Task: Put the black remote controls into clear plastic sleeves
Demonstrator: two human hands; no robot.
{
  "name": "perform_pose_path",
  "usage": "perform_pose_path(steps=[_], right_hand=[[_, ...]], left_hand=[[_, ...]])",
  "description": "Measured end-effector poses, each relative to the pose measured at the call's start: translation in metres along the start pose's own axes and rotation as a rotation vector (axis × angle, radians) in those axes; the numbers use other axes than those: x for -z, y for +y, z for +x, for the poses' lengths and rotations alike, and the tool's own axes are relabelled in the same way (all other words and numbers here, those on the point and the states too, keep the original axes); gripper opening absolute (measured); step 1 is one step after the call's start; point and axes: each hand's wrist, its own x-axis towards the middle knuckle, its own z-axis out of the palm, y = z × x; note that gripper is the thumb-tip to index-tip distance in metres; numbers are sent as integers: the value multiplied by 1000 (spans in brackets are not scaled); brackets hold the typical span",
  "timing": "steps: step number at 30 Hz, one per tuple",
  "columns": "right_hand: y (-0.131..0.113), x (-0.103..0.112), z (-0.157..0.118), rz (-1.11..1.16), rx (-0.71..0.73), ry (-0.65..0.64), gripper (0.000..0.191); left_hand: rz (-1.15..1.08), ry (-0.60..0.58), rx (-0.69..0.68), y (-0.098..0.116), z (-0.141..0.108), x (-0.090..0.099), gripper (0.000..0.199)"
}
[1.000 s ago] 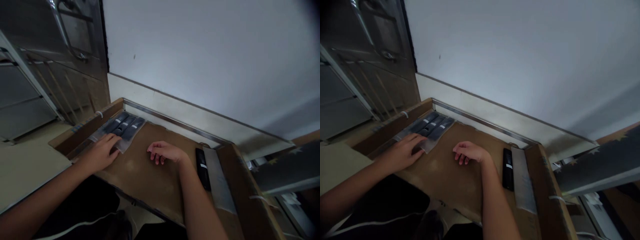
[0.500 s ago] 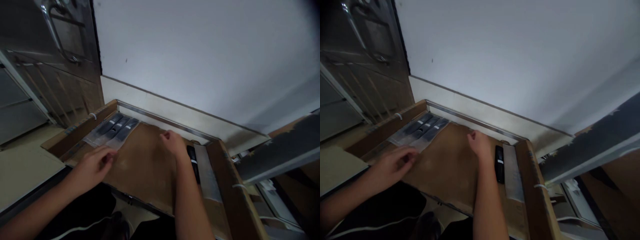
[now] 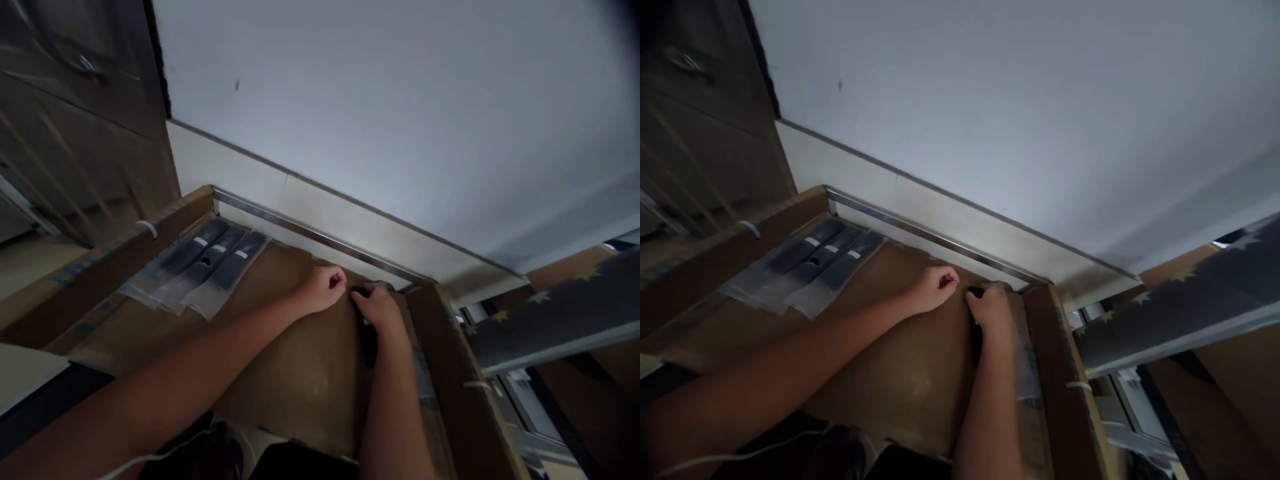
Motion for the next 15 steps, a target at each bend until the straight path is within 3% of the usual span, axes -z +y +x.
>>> perform_pose_path(steps=[3,6,8,10,12,15], right_hand=[[-27,-10,-2,186,246,-23,35],[-44,-9,-9,559,389,-76,34],[-45,-1,-13,859,328,-78,38],[-41,8,-15,1082,214,-26,39],[-34,14,-15,1157,123,43,41],[-22,16,-12,1085,34,61,44]], left_hand=[[-120,43,74,-7,10,6,10],[-261,235,138,-15,20,14,8],[-326,379,201,-17,25,17,8],[-339,419,249,-17,27,19,9],[-298,364,245,-14,25,20,9],[-89,246,148,-7,18,21,6]])
